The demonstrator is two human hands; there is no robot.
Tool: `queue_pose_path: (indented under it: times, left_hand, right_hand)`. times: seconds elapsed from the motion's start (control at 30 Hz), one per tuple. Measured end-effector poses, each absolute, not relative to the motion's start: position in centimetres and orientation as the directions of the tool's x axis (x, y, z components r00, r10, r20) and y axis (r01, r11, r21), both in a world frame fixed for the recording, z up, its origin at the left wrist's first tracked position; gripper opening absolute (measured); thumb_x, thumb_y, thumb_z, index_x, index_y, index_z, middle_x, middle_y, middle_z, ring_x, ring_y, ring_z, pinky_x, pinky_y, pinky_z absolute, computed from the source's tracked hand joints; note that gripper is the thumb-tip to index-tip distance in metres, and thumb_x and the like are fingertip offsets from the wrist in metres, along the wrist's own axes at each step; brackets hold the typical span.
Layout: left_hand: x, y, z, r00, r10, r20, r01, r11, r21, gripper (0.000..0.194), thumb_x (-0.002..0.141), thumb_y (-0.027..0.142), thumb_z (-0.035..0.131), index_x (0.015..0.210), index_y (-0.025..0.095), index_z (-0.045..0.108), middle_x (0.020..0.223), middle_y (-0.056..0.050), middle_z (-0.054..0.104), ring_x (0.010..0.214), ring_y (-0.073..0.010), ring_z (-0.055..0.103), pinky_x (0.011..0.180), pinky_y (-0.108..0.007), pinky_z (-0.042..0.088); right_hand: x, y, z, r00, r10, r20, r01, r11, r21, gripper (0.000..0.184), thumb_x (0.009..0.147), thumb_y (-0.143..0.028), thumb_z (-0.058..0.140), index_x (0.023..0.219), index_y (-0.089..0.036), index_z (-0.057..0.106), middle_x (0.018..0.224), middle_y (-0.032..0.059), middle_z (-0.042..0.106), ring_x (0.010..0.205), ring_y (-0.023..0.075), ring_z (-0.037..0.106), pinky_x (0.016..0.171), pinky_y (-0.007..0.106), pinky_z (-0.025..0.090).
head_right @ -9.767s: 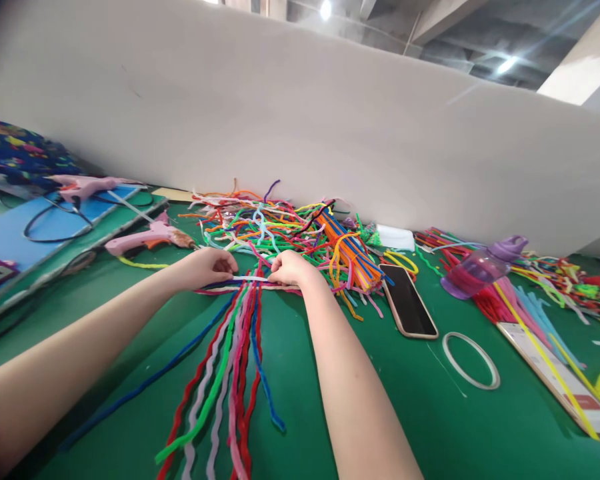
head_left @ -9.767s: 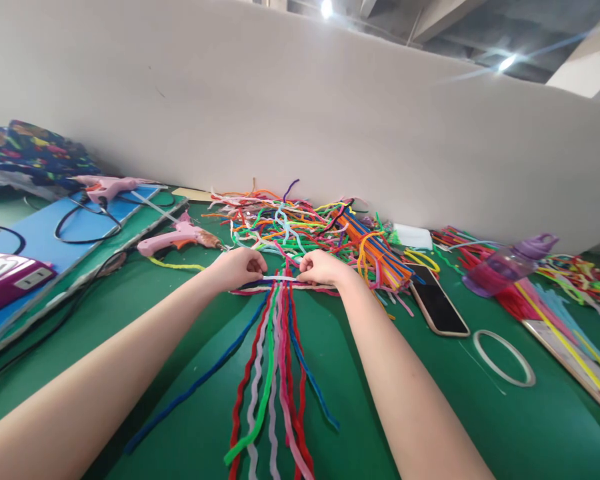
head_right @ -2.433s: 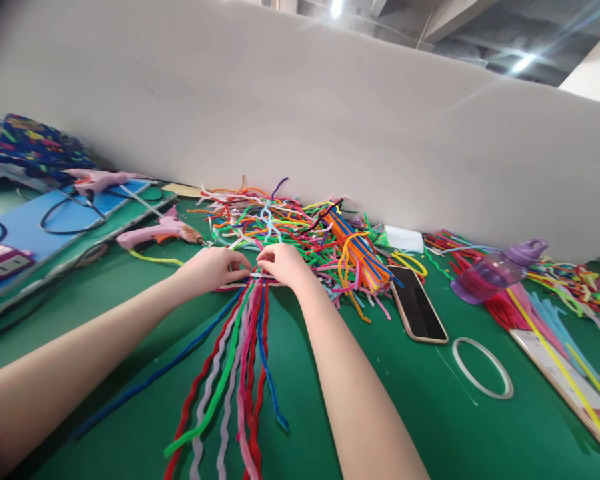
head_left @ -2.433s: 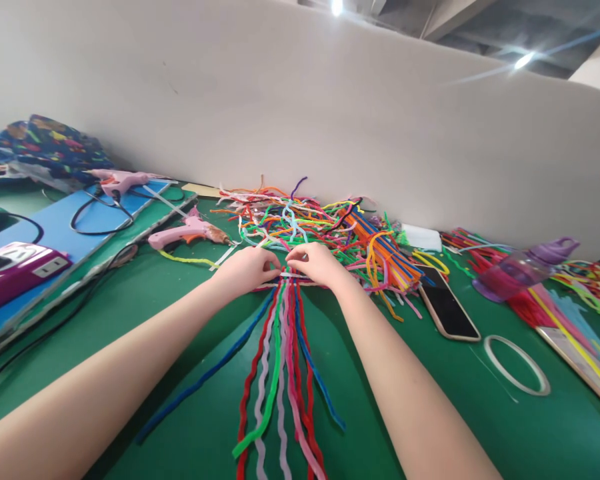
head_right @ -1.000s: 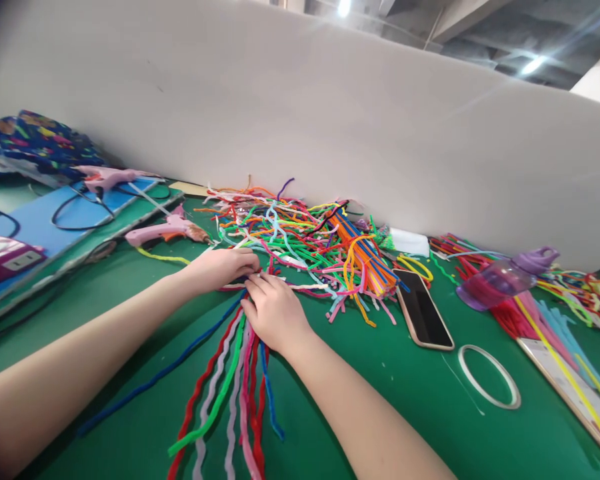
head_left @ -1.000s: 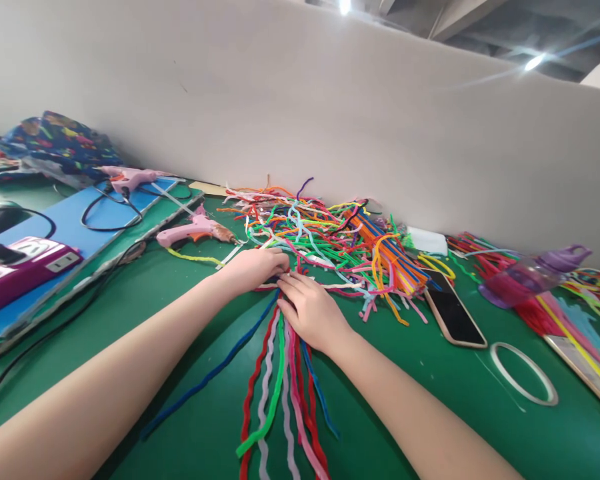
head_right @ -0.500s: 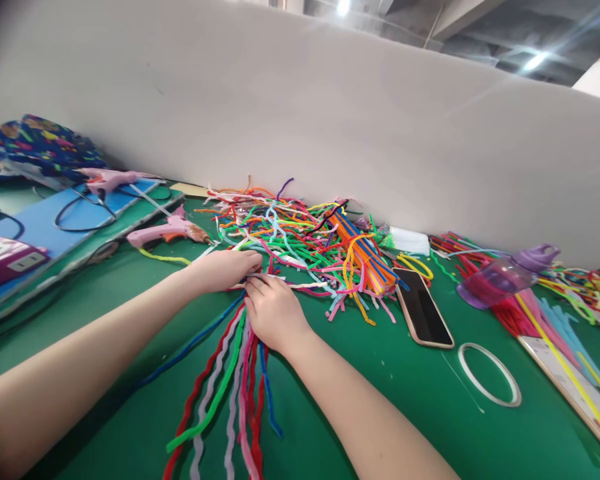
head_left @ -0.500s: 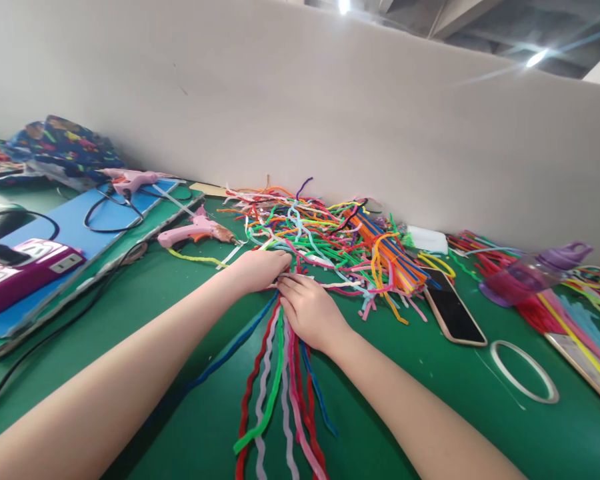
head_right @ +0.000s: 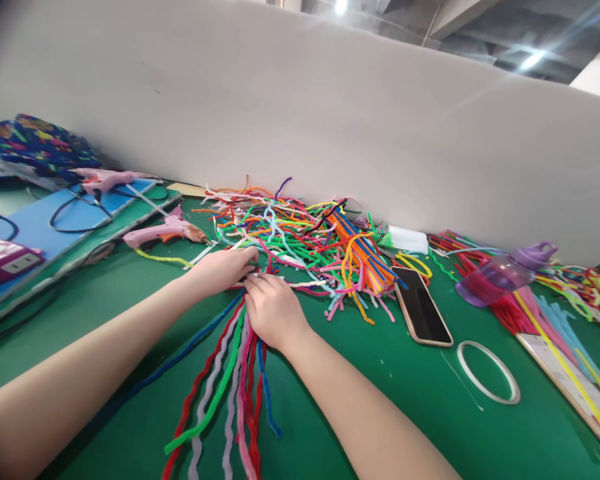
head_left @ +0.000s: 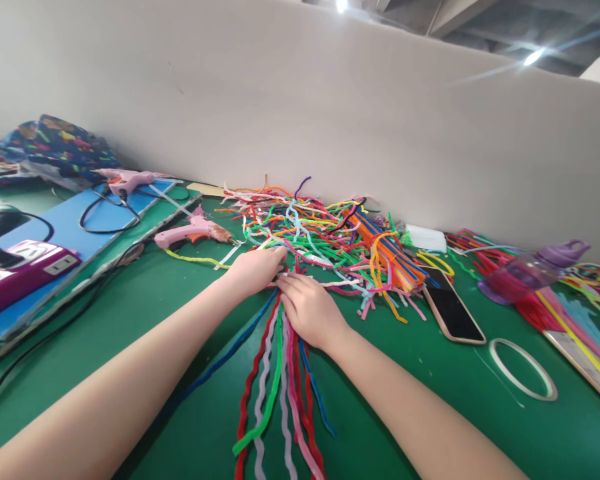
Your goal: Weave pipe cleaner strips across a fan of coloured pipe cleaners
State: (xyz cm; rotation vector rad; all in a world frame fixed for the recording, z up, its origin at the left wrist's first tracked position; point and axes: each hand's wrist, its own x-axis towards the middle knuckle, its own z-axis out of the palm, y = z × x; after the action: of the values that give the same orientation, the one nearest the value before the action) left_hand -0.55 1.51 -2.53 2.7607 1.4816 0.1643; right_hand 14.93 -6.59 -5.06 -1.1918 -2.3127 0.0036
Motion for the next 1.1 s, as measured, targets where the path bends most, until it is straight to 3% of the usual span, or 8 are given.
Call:
queue_pose_path:
  times: [0.1,0.27,0.4,0.57,0.8,0.97,1.1]
  left_hand:
    - [-1.4,2.2,-2.2,0.517,0.847,0.123,0.842,-0.529,0.103,0.024,0.090,0.026,0.039,0.108,0.021,0.054,0.087,-0.005,0.069,0.074,-0.0199,0.065,0.063,-0.027,0.045]
    - [-1.6,2.5,-1.2,0.611,0.778,0.145,0.761,-0.628,0.163,0.022,0.088,0.026,0.043,0.092,0.024,0.065,0.093,-0.001,0.069,0.084,-0.0178,0.063,0.071,-0.025,0.045]
    - [-0.8,2.5,-1.9,0.706,0.682,0.191,0.646,-0.731,0.220,0.024,0.088,0.024,0.043,0.093,0.021,0.067,0.100,-0.004,0.066,0.089,-0.0177,0.062,0.077,-0.026,0.045]
    - [-0.8,3.0,-3.1,0.709,0.677,0.199,0.630,-0.734,0.252,0.020,0.088,0.021,0.044,0.088,0.019,0.064,0.097,-0.005,0.064,0.086,-0.0168,0.061,0.076,-0.025,0.045]
    - [-1.2,3.3,-3.1,0.692,0.697,0.188,0.647,-0.714,0.268,0.018,0.087,0.022,0.044,0.081,0.020,0.061,0.087,-0.003,0.062,0.076,-0.0150,0.059,0.071,-0.024,0.045]
    - [-1.2,3.4,-3.5,0.720,0.666,0.195,0.620,-0.744,0.249,0.018,0.087,0.024,0.045,0.092,0.022,0.063,0.097,-0.004,0.061,0.084,-0.0159,0.059,0.074,-0.025,0.045]
    - [-1.1,3.3,-3.4,0.726,0.657,0.204,0.599,-0.749,0.283,0.020,0.088,0.023,0.043,0.088,0.020,0.063,0.096,-0.004,0.061,0.083,-0.0163,0.058,0.074,-0.026,0.044]
  right_hand:
    - [15.5,-6.2,-4.8,-0.320,0.763,0.562,0.740,0.572,-0.355,0.032,0.092,-0.012,0.040,0.114,-0.011,0.063,0.114,0.0104,0.066,0.109,0.0196,0.058,0.099,0.034,0.045]
    - [16.5,-5.3,-4.7,-0.221,0.785,0.579,0.722,0.531,-0.444,0.028,0.084,-0.004,0.045,0.100,-0.014,0.066,0.100,0.0083,0.069,0.100,0.0200,0.060,0.091,0.033,0.048]
    - [16.4,-5.3,-4.7,-0.254,0.838,0.482,0.768,0.478,-0.427,0.025,0.082,-0.004,0.049,0.092,-0.015,0.068,0.093,0.0063,0.070,0.095,0.0189,0.061,0.088,0.029,0.047]
    - [16.1,-5.7,-4.3,-0.260,0.883,0.391,0.867,0.391,-0.308,0.021,0.083,-0.010,0.051,0.086,-0.018,0.070,0.089,0.0045,0.071,0.090,0.0191,0.063,0.080,0.028,0.046]
    - [16.1,-5.5,-4.4,-0.266,0.875,0.404,0.868,0.400,-0.294,0.020,0.083,-0.010,0.052,0.083,-0.019,0.070,0.087,0.0036,0.072,0.088,0.0180,0.063,0.079,0.027,0.046]
    - [16.2,-5.5,-4.5,-0.260,0.871,0.417,0.859,0.406,-0.313,0.020,0.082,-0.009,0.052,0.082,-0.019,0.069,0.086,0.0038,0.071,0.088,0.0184,0.063,0.079,0.027,0.047]
    - [16.2,-5.4,-4.5,-0.266,0.871,0.413,0.854,0.412,-0.317,0.019,0.083,-0.009,0.052,0.081,-0.019,0.069,0.086,0.0041,0.071,0.088,0.0184,0.062,0.079,0.028,0.047]
